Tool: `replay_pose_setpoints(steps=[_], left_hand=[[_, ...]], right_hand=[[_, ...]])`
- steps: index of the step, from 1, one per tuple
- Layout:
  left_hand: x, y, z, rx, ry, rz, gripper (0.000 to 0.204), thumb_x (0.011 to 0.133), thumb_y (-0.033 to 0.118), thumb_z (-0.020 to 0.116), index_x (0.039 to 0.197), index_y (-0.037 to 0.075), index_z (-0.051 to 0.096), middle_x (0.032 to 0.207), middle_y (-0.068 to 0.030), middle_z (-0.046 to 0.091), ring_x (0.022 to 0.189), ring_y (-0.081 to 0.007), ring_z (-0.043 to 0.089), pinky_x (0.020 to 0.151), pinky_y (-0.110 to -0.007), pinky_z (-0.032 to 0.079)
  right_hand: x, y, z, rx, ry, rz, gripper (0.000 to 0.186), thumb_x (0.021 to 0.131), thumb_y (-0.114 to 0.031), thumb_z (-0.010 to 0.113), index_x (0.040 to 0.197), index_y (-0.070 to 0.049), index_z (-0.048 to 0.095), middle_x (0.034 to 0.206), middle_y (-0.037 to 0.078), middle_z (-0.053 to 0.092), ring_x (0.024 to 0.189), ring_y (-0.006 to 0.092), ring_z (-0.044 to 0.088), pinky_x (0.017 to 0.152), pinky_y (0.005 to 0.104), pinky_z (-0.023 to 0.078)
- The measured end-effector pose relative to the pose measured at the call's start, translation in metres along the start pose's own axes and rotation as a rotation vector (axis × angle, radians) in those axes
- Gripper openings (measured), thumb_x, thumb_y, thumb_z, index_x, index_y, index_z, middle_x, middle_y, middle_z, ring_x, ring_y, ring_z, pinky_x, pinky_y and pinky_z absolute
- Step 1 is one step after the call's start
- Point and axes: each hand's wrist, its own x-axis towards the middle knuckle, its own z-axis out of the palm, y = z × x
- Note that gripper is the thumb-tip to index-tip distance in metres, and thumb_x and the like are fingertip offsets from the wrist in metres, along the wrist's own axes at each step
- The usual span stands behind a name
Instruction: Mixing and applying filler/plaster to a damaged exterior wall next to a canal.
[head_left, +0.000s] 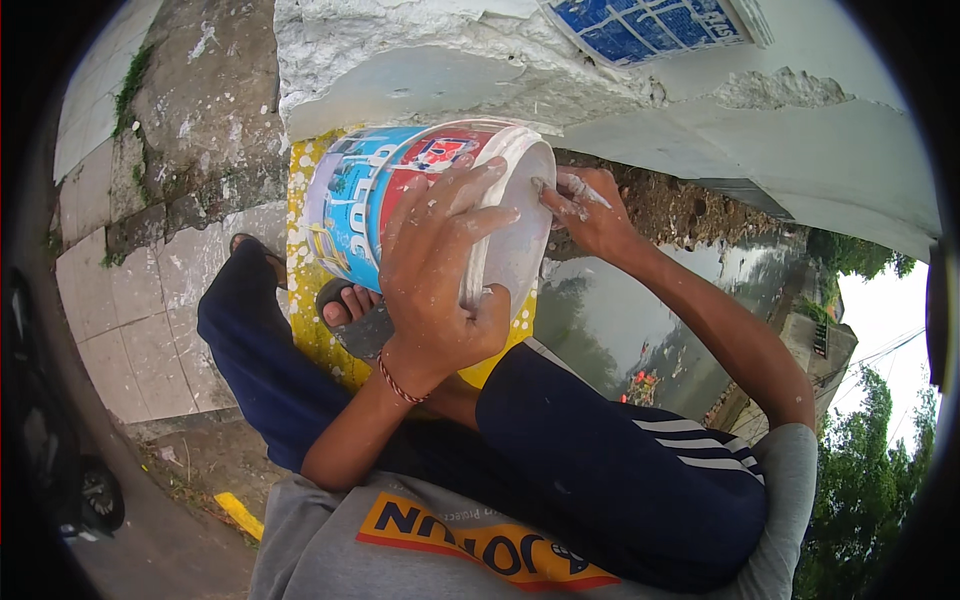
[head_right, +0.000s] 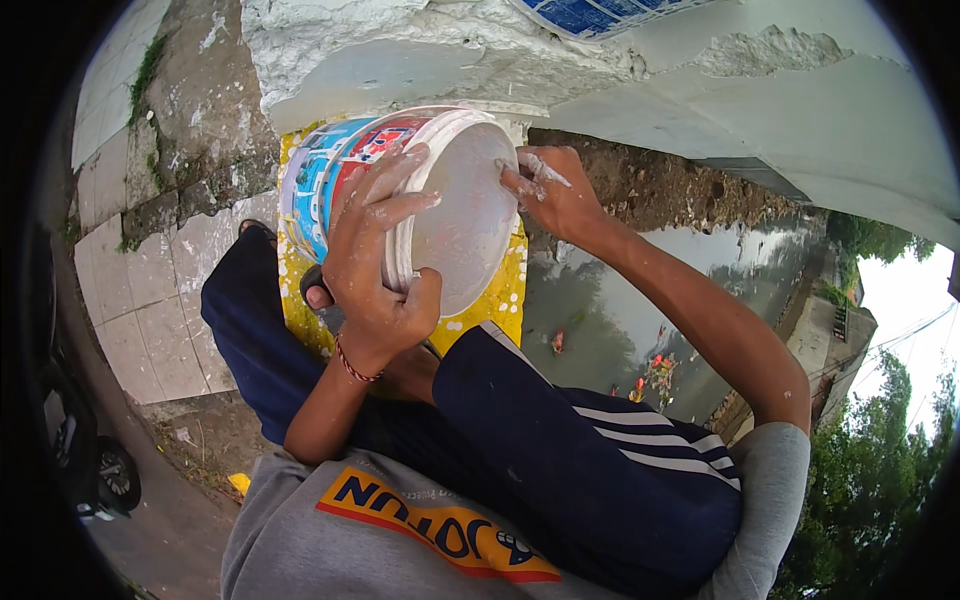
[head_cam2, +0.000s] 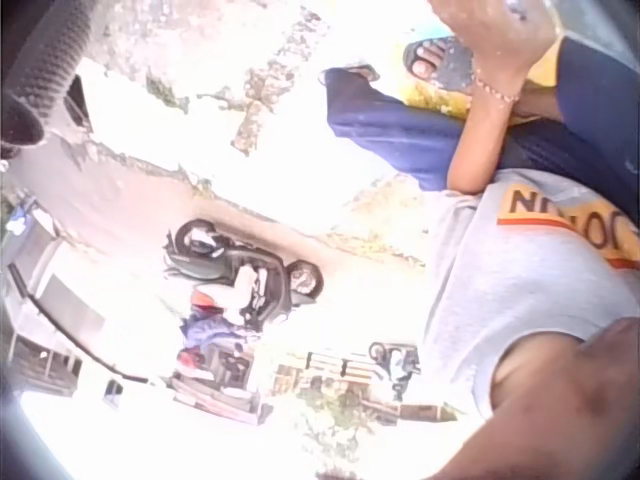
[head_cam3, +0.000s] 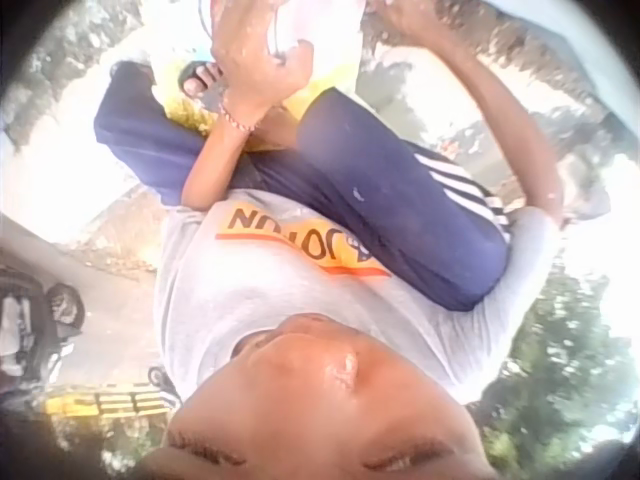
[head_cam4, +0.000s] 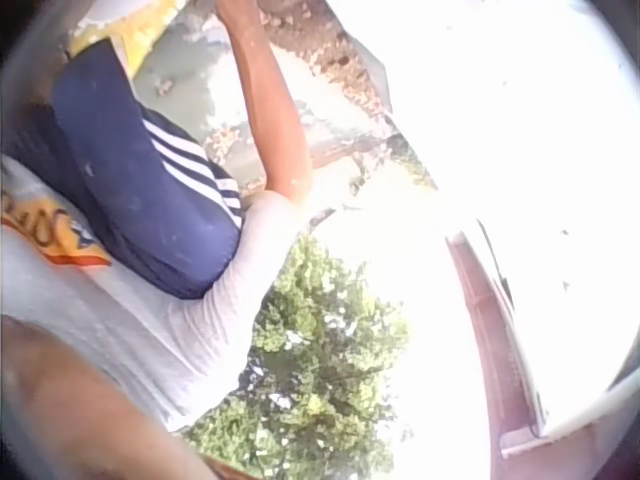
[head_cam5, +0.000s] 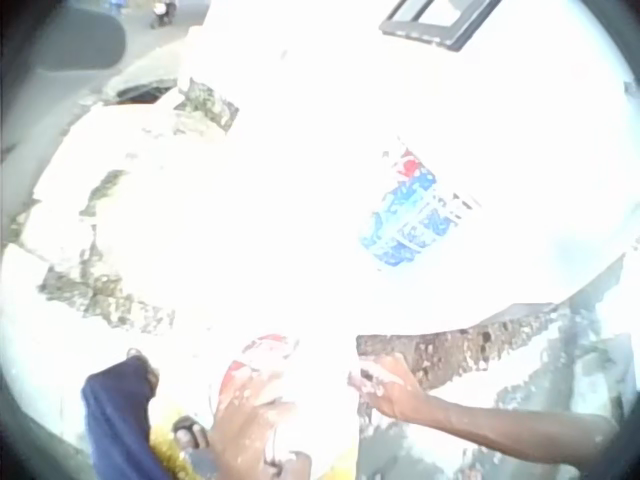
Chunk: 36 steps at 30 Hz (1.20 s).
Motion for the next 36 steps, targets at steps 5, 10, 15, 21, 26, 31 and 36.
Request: replay_pose_setpoints(steps=[5, 10, 15, 21, 26, 31, 36], left_hand=[[0.002, 0.000, 0.004, -0.005, 0.005, 0.029, 0.045, 0.057, 0.004, 0.051, 0.100, 0.004, 0.063, 0.121, -0.0190, 0.064, 0.117, -0.0384, 0.058, 0.105, -0.053, 0.038], [-0.002, 0.005, 0.004, 0.041, -0.020, -0.005, 0.045, 0.057, 0.005, 0.051, 0.100, 0.005, 0.064, 0.124, -0.0172, 0.063, 0.119, -0.0369, 0.057, 0.107, -0.051, 0.037], [-0.005, 0.003, 0.004, 0.033, -0.038, -0.006, 0.045, 0.057, 0.006, 0.052, 0.100, 0.006, 0.065, 0.125, -0.0163, 0.063, 0.120, -0.0362, 0.057, 0.108, -0.051, 0.035], [-0.002, 0.004, 0.003, 0.029, -0.034, -0.006, 0.045, 0.057, 0.006, 0.051, 0.100, 0.005, 0.065, 0.125, -0.0164, 0.063, 0.119, -0.0362, 0.057, 0.108, -0.051, 0.035], [-0.001, 0.001, 0.002, 0.018, -0.013, -0.002, 0.045, 0.056, 0.005, 0.051, 0.099, 0.005, 0.065, 0.123, -0.0173, 0.064, 0.118, -0.0368, 0.058, 0.107, -0.050, 0.036], [-0.001, -0.001, 0.001, -0.010, -0.014, 0.003, 0.048, 0.054, 0.002, 0.048, 0.100, 0.001, 0.063, 0.123, -0.0227, 0.062, 0.124, -0.0423, 0.053, 0.110, -0.052, 0.032], [-0.001, 0.004, 0.005, 0.019, -0.007, 0.012, 0.046, 0.055, 0.004, 0.049, 0.099, 0.003, 0.064, 0.122, -0.0201, 0.063, 0.120, -0.0401, 0.056, 0.108, -0.052, 0.035]], right_hand=[[-0.002, 0.021, 0.017, -0.081, 0.277, -0.213, 0.023, 0.091, -0.019, 0.061, 0.083, 0.002, 0.065, 0.067, 0.020, 0.058, 0.060, 0.0385, 0.054, 0.057, 0.0417, 0.043], [0.000, 0.016, 0.009, -0.155, 0.142, -0.166, 0.019, 0.091, -0.017, 0.061, 0.093, 0.001, 0.067, 0.073, 0.017, 0.065, 0.056, 0.0323, 0.058, 0.055, 0.0405, 0.045], [-0.007, 0.004, -0.002, 0.113, -0.064, 0.085, 0.021, 0.092, -0.013, 0.056, 0.099, 0.004, 0.065, 0.076, 0.015, 0.066, 0.059, 0.0224, 0.063, 0.059, 0.0358, 0.052], [-0.006, 0.003, -0.007, 0.292, -0.123, 0.206, 0.022, 0.092, -0.012, 0.054, 0.094, 0.008, 0.063, 0.073, 0.016, 0.064, 0.061, 0.0180, 0.062, 0.061, 0.0303, 0.058], [-0.005, 0.006, -0.005, 0.067, -0.070, 0.073, 0.021, 0.090, -0.014, 0.058, 0.085, 0.006, 0.063, 0.067, 0.018, 0.061, 0.057, 0.0259, 0.060, 0.059, 0.0364, 0.050], [-0.003, 0.001, 0.001, 0.040, 0.016, 0.015, 0.021, 0.087, -0.016, 0.061, 0.084, 0.004, 0.064, 0.068, 0.021, 0.060, 0.059, 0.0351, 0.058, 0.059, 0.0407, 0.046], [-0.003, 0.005, 0.008, -0.219, 0.204, -0.155, 0.020, 0.086, -0.016, 0.062, 0.087, 0.004, 0.066, 0.071, 0.022, 0.062, 0.062, 0.0371, 0.061, 0.060, 0.0411, 0.047]])
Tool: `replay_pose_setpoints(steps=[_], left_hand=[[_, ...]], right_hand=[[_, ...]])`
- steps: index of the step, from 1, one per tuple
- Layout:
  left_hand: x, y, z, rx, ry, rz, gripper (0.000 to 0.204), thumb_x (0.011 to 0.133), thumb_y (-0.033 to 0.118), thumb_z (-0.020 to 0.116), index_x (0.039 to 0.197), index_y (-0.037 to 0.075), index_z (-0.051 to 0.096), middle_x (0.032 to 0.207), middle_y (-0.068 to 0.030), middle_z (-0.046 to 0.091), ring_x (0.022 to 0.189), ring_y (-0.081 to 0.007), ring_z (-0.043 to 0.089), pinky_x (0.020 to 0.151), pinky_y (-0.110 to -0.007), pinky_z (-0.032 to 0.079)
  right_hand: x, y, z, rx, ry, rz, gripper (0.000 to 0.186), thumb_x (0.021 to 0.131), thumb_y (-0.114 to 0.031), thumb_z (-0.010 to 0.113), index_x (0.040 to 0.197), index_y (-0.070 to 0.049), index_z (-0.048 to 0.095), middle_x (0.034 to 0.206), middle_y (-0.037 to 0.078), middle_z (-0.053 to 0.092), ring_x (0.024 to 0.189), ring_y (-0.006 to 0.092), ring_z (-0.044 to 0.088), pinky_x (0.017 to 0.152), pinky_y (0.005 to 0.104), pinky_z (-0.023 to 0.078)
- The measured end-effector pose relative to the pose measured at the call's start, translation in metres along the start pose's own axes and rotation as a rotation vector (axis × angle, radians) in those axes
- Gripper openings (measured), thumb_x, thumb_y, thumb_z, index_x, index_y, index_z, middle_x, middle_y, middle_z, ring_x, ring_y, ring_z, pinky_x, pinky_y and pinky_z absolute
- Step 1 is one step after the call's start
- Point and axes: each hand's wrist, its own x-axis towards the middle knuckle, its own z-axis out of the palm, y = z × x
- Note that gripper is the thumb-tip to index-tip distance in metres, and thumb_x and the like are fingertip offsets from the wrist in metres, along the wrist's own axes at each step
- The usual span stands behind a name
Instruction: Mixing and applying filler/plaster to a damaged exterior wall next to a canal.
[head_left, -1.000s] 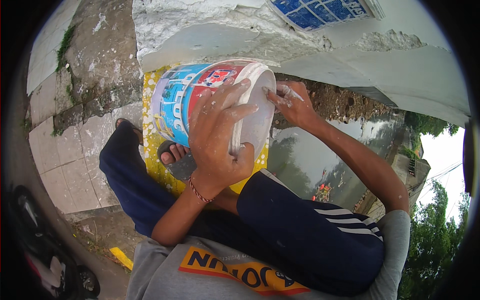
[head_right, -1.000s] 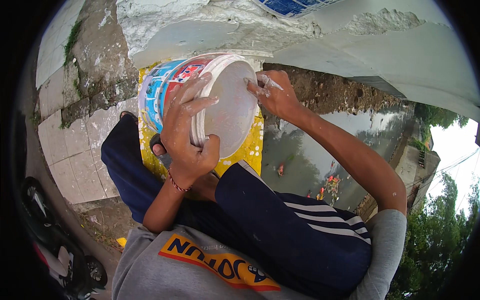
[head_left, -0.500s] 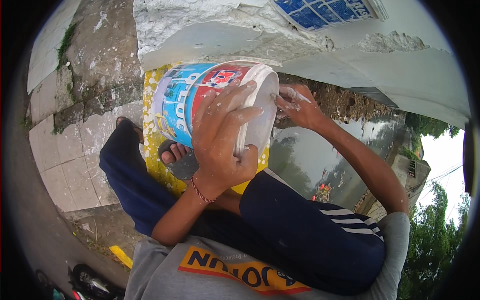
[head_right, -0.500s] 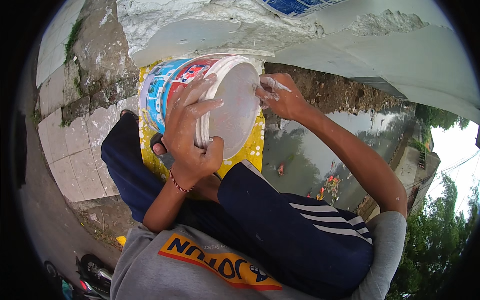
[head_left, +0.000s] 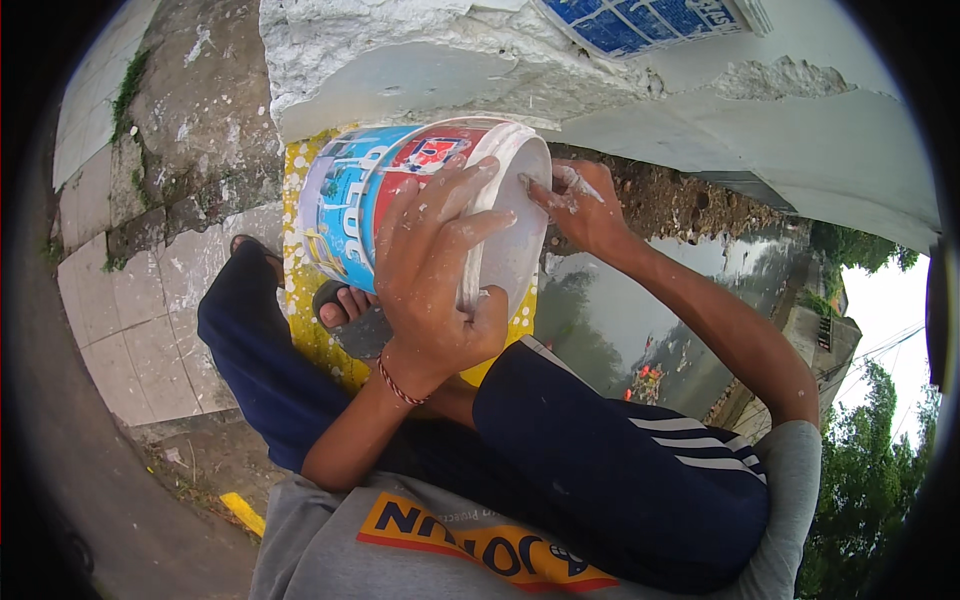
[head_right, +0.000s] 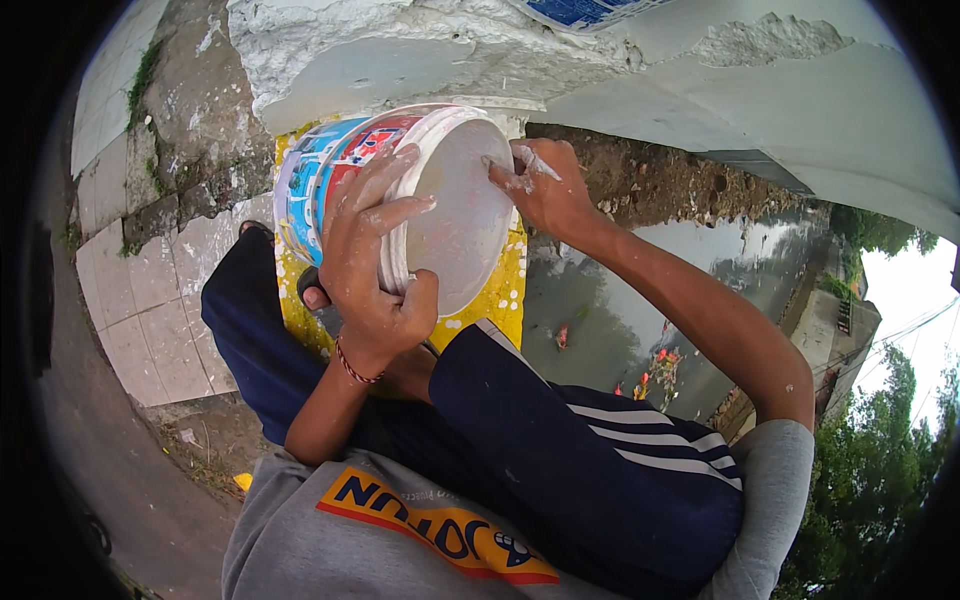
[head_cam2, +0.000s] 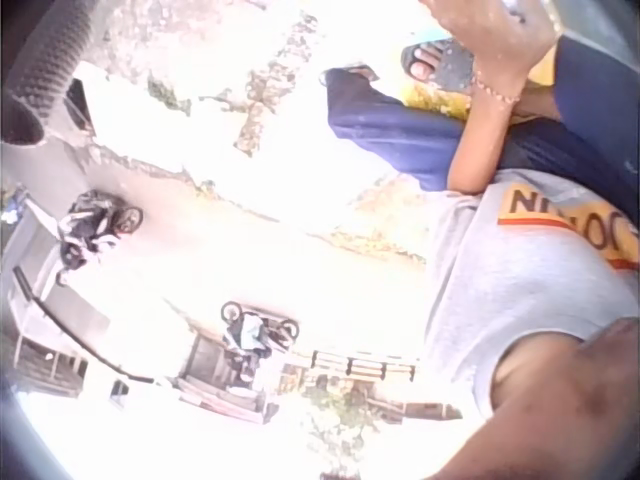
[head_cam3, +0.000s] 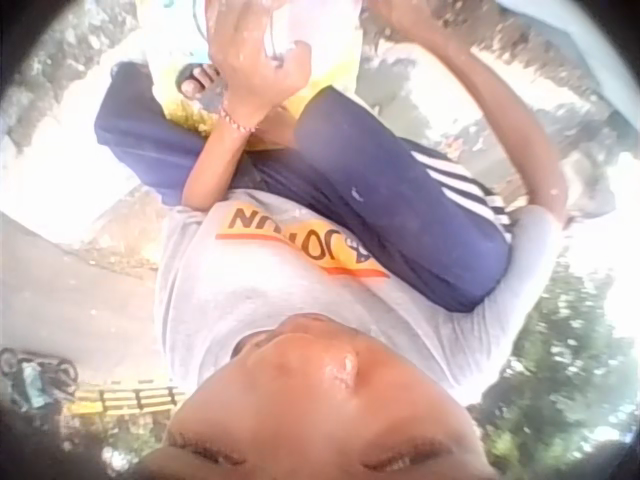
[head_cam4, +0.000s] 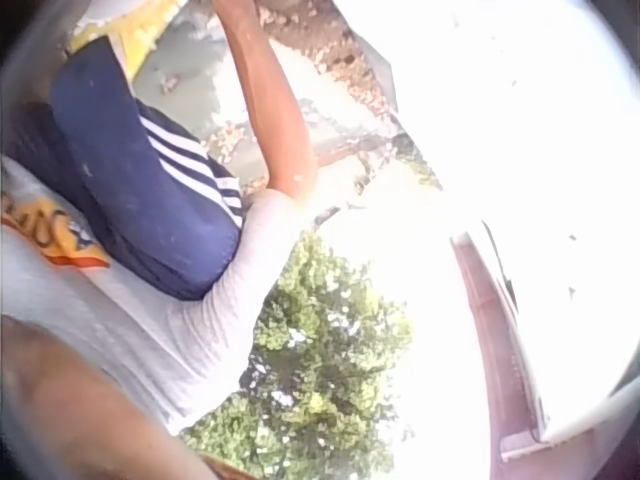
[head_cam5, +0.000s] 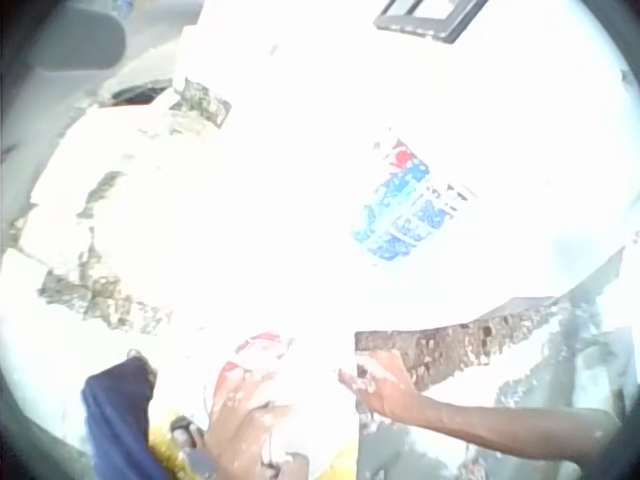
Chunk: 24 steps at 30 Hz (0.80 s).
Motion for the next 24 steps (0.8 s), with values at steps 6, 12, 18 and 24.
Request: replay_pose_setpoints(steps=[6, 12, 18, 24], left_hand=[[-0.001, -0.004, -0.002, 0.026, 0.010, 0.008, 0.044, 0.057, 0.006, 0.050, 0.098, 0.004, 0.065, 0.121, -0.0178, 0.064, 0.116, -0.0381, 0.059, 0.105, -0.051, 0.038], [0.000, -0.008, -0.004, -0.007, 0.040, 0.004, 0.043, 0.056, 0.006, 0.050, 0.097, 0.004, 0.065, 0.120, -0.0180, 0.064, 0.116, -0.0384, 0.059, 0.105, -0.051, 0.038], [0.002, -0.007, -0.004, -0.015, 0.056, 0.007, 0.044, 0.056, 0.005, 0.049, 0.097, 0.004, 0.065, 0.120, -0.0184, 0.065, 0.116, -0.0390, 0.059, 0.105, -0.051, 0.038], [0.001, -0.006, -0.005, -0.034, 0.007, 0.006, 0.048, 0.054, 0.002, 0.047, 0.099, 0.000, 0.063, 0.123, -0.0232, 0.061, 0.124, -0.0423, 0.053, 0.110, -0.051, 0.033]], right_hand=[[0.002, 0.002, -0.003, 0.235, -0.202, 0.240, 0.022, 0.086, -0.016, 0.061, 0.091, 0.004, 0.067, 0.075, 0.022, 0.065, 0.063, 0.0335, 0.064, 0.063, 0.0388, 0.050], [0.002, -0.002, -0.010, 0.424, -0.222, 0.337, 0.021, 0.087, -0.014, 0.058, 0.092, 0.005, 0.066, 0.069, 0.018, 0.063, 0.060, 0.0260, 0.063, 0.063, 0.0359, 0.051], [0.006, 0.002, -0.011, 0.286, -0.276, 0.197, 0.019, 0.088, -0.013, 0.059, 0.090, 0.005, 0.065, 0.068, 0.017, 0.062, 0.058, 0.0261, 0.060, 0.062, 0.0355, 0.049], [0.004, -0.004, -0.006, 0.280, -0.200, 0.239, 0.019, 0.087, -0.013, 0.061, 0.092, 0.004, 0.066, 0.069, 0.018, 0.063, 0.059, 0.0276, 0.060, 0.061, 0.0365, 0.049]])
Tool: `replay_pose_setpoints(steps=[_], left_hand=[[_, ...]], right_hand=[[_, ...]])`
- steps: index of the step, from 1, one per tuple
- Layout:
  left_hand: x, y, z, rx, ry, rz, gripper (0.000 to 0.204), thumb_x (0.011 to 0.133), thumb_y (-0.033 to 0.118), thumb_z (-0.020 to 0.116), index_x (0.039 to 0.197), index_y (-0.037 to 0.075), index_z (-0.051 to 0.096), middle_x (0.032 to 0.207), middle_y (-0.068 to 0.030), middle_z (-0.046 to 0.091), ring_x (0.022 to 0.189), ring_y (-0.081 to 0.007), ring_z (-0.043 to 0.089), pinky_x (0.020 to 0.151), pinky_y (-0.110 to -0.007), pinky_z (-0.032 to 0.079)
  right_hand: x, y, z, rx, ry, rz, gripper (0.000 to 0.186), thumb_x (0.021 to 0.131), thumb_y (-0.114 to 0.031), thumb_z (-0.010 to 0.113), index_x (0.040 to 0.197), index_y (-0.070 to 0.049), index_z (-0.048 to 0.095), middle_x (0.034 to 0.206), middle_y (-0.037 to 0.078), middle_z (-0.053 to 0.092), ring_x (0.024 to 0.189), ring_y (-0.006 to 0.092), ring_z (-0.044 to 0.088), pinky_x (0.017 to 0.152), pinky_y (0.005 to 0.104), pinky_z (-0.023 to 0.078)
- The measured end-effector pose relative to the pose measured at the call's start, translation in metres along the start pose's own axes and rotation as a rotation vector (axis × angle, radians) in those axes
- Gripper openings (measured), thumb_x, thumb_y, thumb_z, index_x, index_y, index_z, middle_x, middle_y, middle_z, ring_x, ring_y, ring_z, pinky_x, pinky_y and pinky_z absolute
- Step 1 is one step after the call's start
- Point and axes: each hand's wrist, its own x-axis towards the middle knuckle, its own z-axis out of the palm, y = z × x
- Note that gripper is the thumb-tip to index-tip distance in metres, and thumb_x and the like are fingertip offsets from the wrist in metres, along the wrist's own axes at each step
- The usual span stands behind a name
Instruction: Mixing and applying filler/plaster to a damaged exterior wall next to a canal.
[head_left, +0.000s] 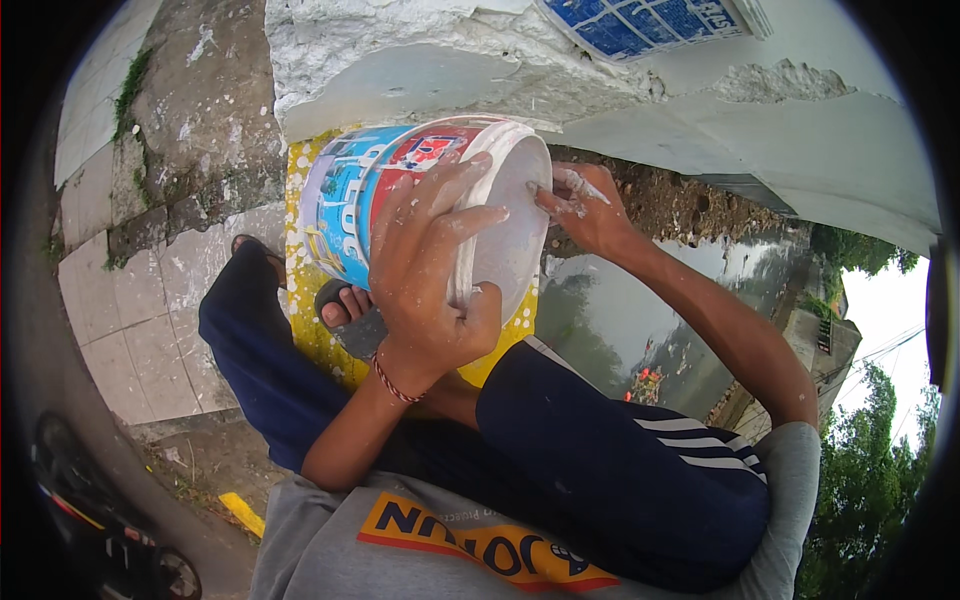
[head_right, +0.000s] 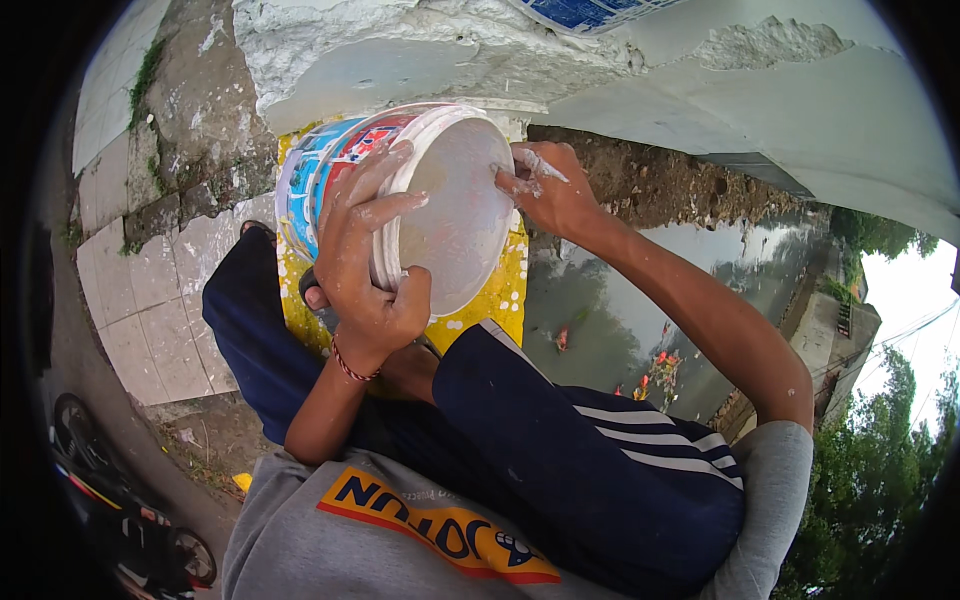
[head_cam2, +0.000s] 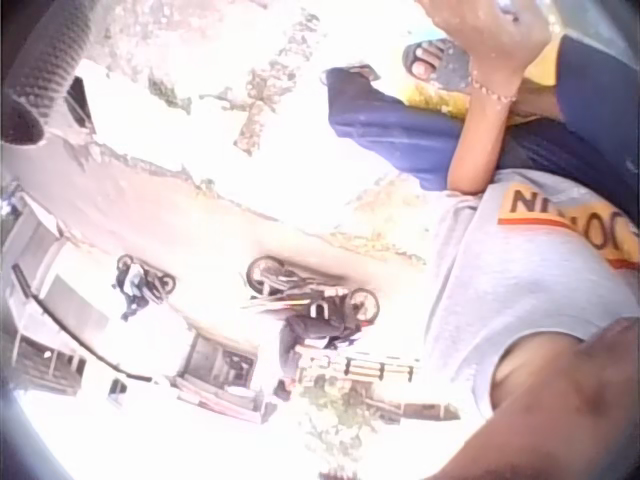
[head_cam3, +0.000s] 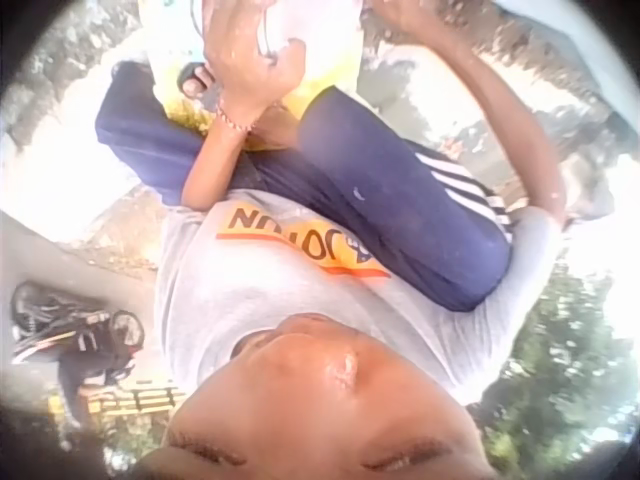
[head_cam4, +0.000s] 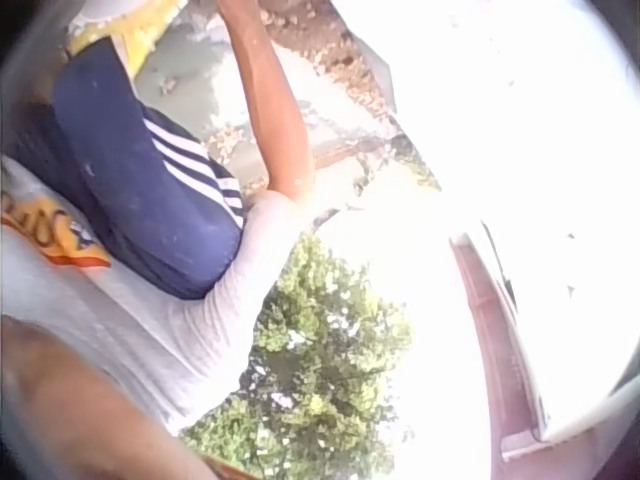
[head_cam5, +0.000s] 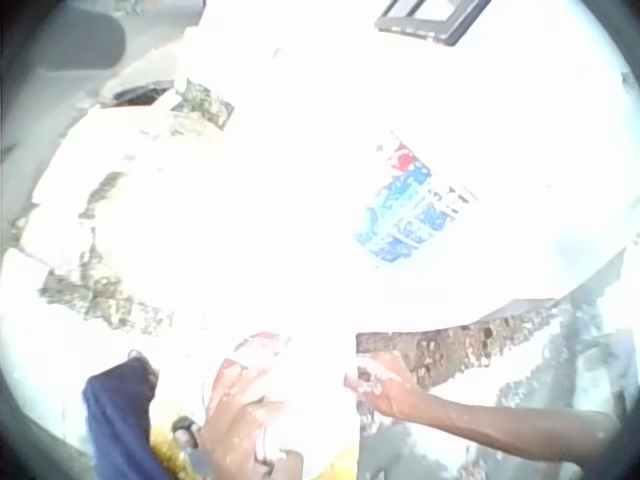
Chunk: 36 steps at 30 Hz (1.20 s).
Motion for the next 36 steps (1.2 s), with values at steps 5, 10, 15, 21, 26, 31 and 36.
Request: replay_pose_setpoints(steps=[5, 10, 15, 21, 26, 31, 36], left_hand=[[-0.001, 0.000, 0.000, 0.013, -0.006, -0.003, 0.048, 0.055, 0.002, 0.047, 0.099, 0.000, 0.063, 0.123, -0.0231, 0.061, 0.124, -0.0422, 0.053, 0.110, -0.051, 0.033], [0.000, -0.002, 0.001, 0.012, 0.036, 0.002, 0.044, 0.056, 0.006, 0.050, 0.097, 0.004, 0.065, 0.120, -0.0175, 0.064, 0.115, -0.0386, 0.059, 0.105, -0.052, 0.038], [0.000, 0.002, 0.002, 0.028, 0.033, 0.005, 0.043, 0.056, 0.006, 0.050, 0.097, 0.004, 0.065, 0.120, -0.0172, 0.065, 0.115, -0.0382, 0.059, 0.105, -0.052, 0.038], [-0.001, 0.000, 0.004, 0.038, 0.028, 0.005, 0.043, 0.056, 0.006, 0.050, 0.097, 0.004, 0.065, 0.121, -0.0169, 0.064, 0.116, -0.0381, 0.059, 0.105, -0.052, 0.038], [-0.001, 0.003, 0.002, -0.001, -0.013, 0.001, 0.048, 0.055, 0.002, 0.048, 0.100, 0.001, 0.064, 0.123, -0.0214, 0.063, 0.125, -0.0417, 0.053, 0.111, -0.052, 0.032], [-0.002, 0.001, 0.003, 0.038, -0.015, 0.001, 0.042, 0.058, 0.006, 0.051, 0.097, 0.006, 0.065, 0.123, -0.0155, 0.063, 0.119, -0.0369, 0.057, 0.106, -0.052, 0.036], [-0.003, 0.004, 0.004, 0.055, -0.023, -0.002, 0.042, 0.058, 0.006, 0.051, 0.097, 0.007, 0.065, 0.125, -0.0153, 0.063, 0.121, -0.0370, 0.056, 0.107, -0.052, 0.036]], right_hand=[[0.003, 0.004, 0.001, -0.002, -0.012, -0.029, 0.021, 0.088, -0.013, 0.061, 0.098, 0.005, 0.066, 0.072, 0.017, 0.065, 0.062, 0.0267, 0.064, 0.063, 0.0352, 0.051], [0.000, 0.008, -0.002, 0.272, -0.093, 0.093, 0.021, 0.091, -0.013, 0.059, 0.098, 0.005, 0.066, 0.072, 0.015, 0.066, 0.062, 0.0214, 0.066, 0.062, 0.0331, 0.052], [0.003, 0.006, -0.003, 0.102, -0.122, 0.072, 0.020, 0.090, -0.013, 0.059, 0.097, 0.005, 0.066, 0.073, 0.016, 0.067, 0.061, 0.0214, 0.065, 0.062, 0.0333, 0.052], [0.000, 0.004, 0.002, 0.025, -0.016, 0.009, 0.019, 0.086, -0.013, 0.064, 0.095, 0.003, 0.067, 0.073, 0.017, 0.066, 0.065, 0.0253, 0.065, 0.063, 0.0362, 0.050], [0.001, 0.026, 0.009, 0.206, -0.075, 0.168, 0.028, 0.094, -0.017, 0.059, 0.111, 0.005, 0.061, 0.088, 0.016, 0.069, 0.076, 0.0222, 0.068, 0.072, 0.0324, 0.058], [-0.003, 0.014, 0.000, 0.375, -0.223, 0.188, 0.028, 0.097, -0.015, 0.056, 0.115, 0.005, 0.059, 0.091, 0.012, 0.068, 0.081, 0.0180, 0.068, 0.073, 0.0306, 0.060], [-0.002, 0.012, 0.001, 0.322, -0.196, 0.204, 0.024, 0.096, -0.014, 0.057, 0.110, 0.005, 0.062, 0.086, 0.010, 0.068, 0.079, 0.0151, 0.068, 0.069, 0.0293, 0.059]])
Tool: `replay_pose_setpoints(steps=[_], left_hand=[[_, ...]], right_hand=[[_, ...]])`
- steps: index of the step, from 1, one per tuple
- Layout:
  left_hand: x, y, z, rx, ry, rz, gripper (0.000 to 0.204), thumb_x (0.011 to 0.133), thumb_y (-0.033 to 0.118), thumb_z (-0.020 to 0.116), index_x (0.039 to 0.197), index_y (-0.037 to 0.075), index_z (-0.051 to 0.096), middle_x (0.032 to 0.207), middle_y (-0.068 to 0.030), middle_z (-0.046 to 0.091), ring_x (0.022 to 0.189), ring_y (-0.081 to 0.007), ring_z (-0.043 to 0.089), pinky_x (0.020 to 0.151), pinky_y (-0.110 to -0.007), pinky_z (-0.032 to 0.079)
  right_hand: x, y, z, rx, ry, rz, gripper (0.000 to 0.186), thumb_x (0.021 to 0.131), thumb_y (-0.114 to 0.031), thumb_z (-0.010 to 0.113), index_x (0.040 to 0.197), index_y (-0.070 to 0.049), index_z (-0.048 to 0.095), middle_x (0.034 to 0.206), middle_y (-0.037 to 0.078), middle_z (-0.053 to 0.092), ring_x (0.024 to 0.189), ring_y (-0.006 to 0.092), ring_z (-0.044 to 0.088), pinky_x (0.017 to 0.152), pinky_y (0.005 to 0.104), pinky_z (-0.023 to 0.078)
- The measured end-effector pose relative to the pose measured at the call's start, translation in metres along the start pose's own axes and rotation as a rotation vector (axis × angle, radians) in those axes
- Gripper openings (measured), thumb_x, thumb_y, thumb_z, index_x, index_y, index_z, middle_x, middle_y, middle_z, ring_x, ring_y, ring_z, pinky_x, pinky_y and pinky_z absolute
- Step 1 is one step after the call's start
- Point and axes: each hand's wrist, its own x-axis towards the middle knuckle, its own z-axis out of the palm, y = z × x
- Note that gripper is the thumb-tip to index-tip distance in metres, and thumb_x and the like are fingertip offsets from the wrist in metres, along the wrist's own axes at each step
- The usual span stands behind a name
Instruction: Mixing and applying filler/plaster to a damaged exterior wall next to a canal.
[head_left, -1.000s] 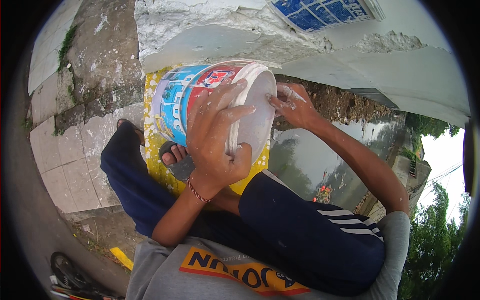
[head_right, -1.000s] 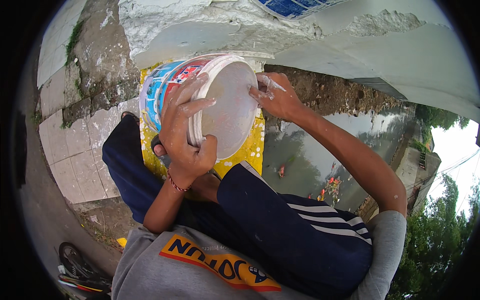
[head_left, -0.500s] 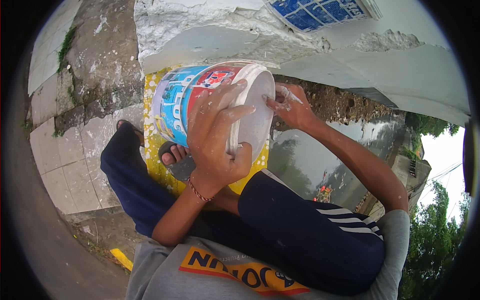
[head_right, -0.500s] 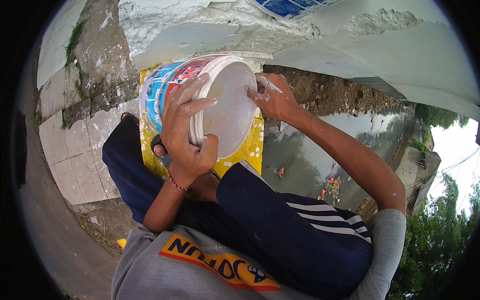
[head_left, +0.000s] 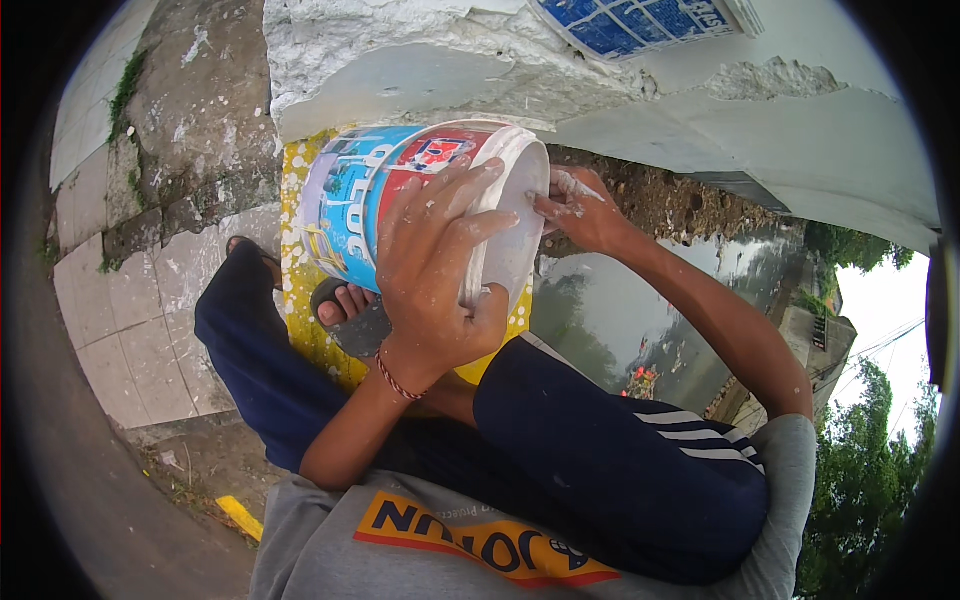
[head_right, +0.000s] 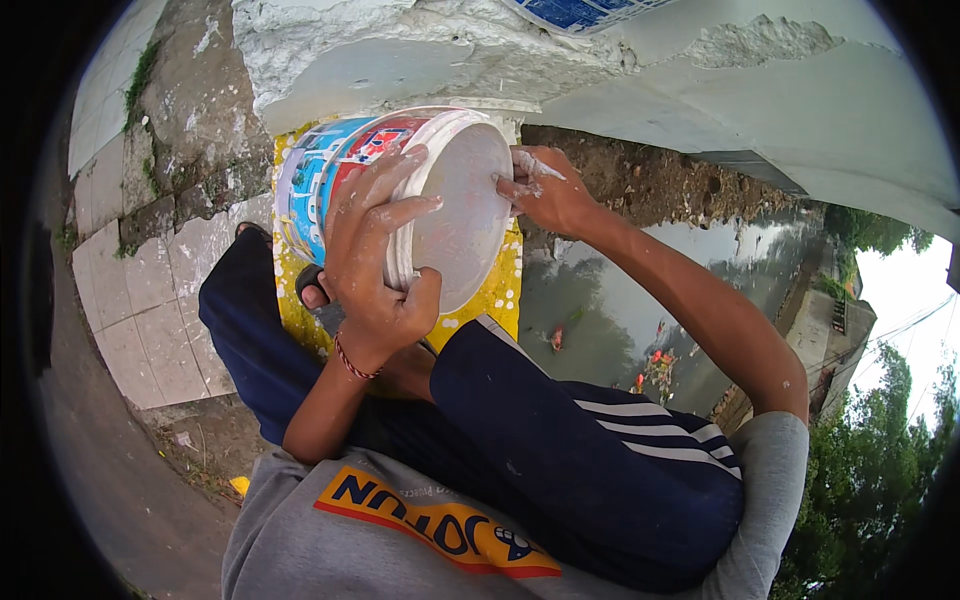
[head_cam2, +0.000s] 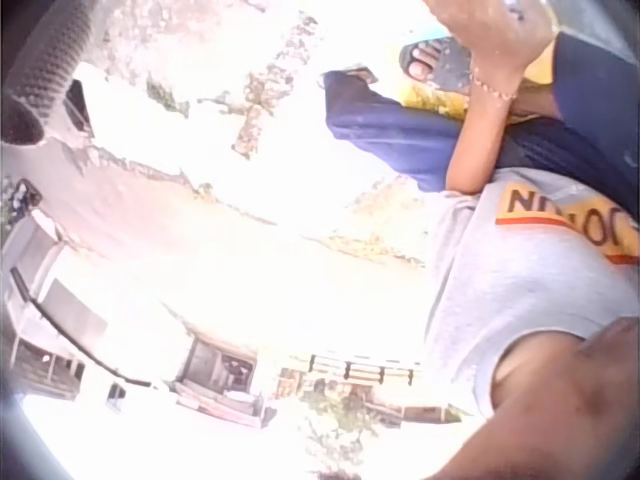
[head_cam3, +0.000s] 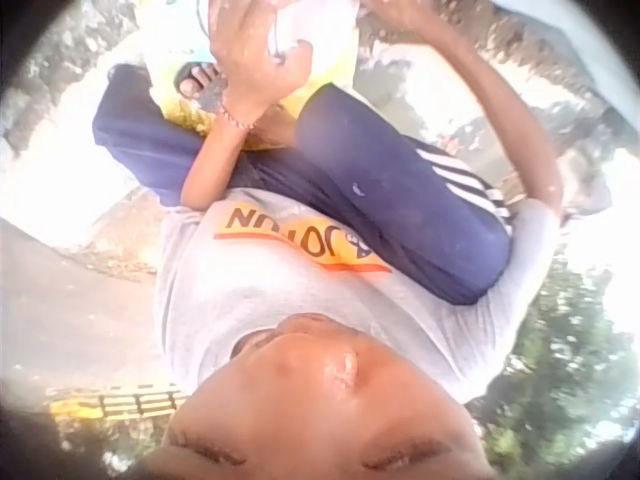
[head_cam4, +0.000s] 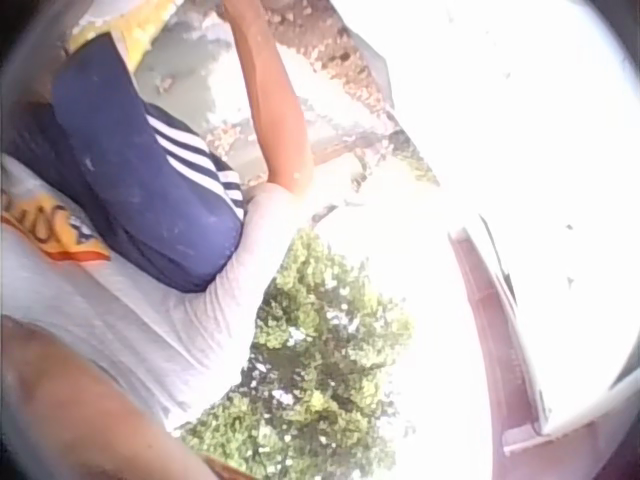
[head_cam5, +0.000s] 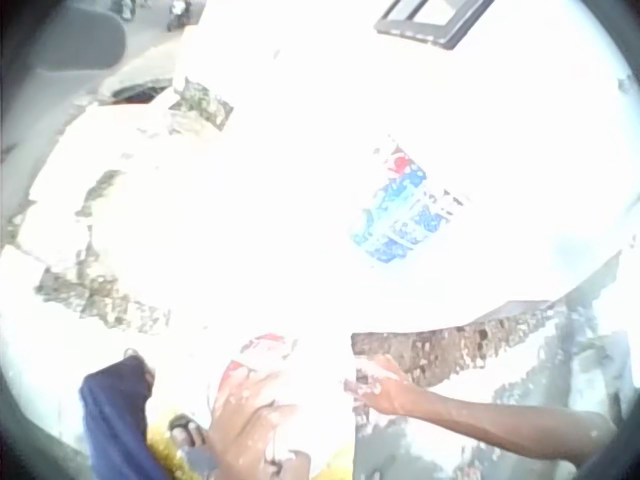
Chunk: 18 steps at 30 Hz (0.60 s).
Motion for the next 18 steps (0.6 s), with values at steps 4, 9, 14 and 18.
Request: replay_pose_setpoints(steps=[4, 9, 14, 18], left_hand=[[0.001, 0.001, 0.000, 0.004, 0.001, 0.008, 0.042, 0.057, 0.006, 0.052, 0.097, 0.007, 0.065, 0.125, -0.0154, 0.063, 0.122, -0.0373, 0.056, 0.107, -0.051, 0.036], [0.001, -0.001, -0.001, -0.014, -0.005, 0.012, 0.046, 0.055, 0.003, 0.049, 0.097, 0.002, 0.065, 0.121, -0.0201, 0.064, 0.120, -0.0404, 0.056, 0.108, -0.052, 0.035], [0.002, -0.002, -0.001, -0.034, 0.003, 0.014, 0.046, 0.055, 0.003, 0.049, 0.097, 0.002, 0.065, 0.121, -0.0203, 0.064, 0.120, -0.0406, 0.056, 0.108, -0.052, 0.035], [0.001, -0.002, 0.000, -0.011, 0.016, 0.006, 0.041, 0.058, 0.007, 0.053, 0.097, 0.006, 0.065, 0.124, -0.0153, 0.063, 0.119, -0.0377, 0.057, 0.105, -0.052, 0.037]], right_hand=[[0.004, 0.011, 0.002, -0.157, 0.057, -0.038, 0.024, 0.096, -0.014, 0.058, 0.109, 0.005, 0.062, 0.084, 0.010, 0.068, 0.078, 0.0149, 0.068, 0.066, 0.0290, 0.059], [0.001, 0.000, 0.001, 0.012, -0.005, 0.032, 0.027, 0.096, -0.015, 0.057, 0.112, 0.006, 0.060, 0.086, 0.012, 0.066, 0.086, 0.0173, 0.068, 0.070, 0.0299, 0.062], [0.002, -0.002, -0.008, 0.012, -0.076, 0.030, 0.025, 0.097, -0.012, 0.053, 0.114, 0.007, 0.057, 0.094, 0.013, 0.067, 0.085, 0.0194, 0.069, 0.077, 0.0313, 0.062], [0.001, -0.010, -0.007, 0.041, -0.095, 0.039, 0.023, 0.098, -0.010, 0.052, 0.113, 0.007, 0.058, 0.094, 0.012, 0.067, 0.083, 0.0184, 0.069, 0.076, 0.0313, 0.062]])
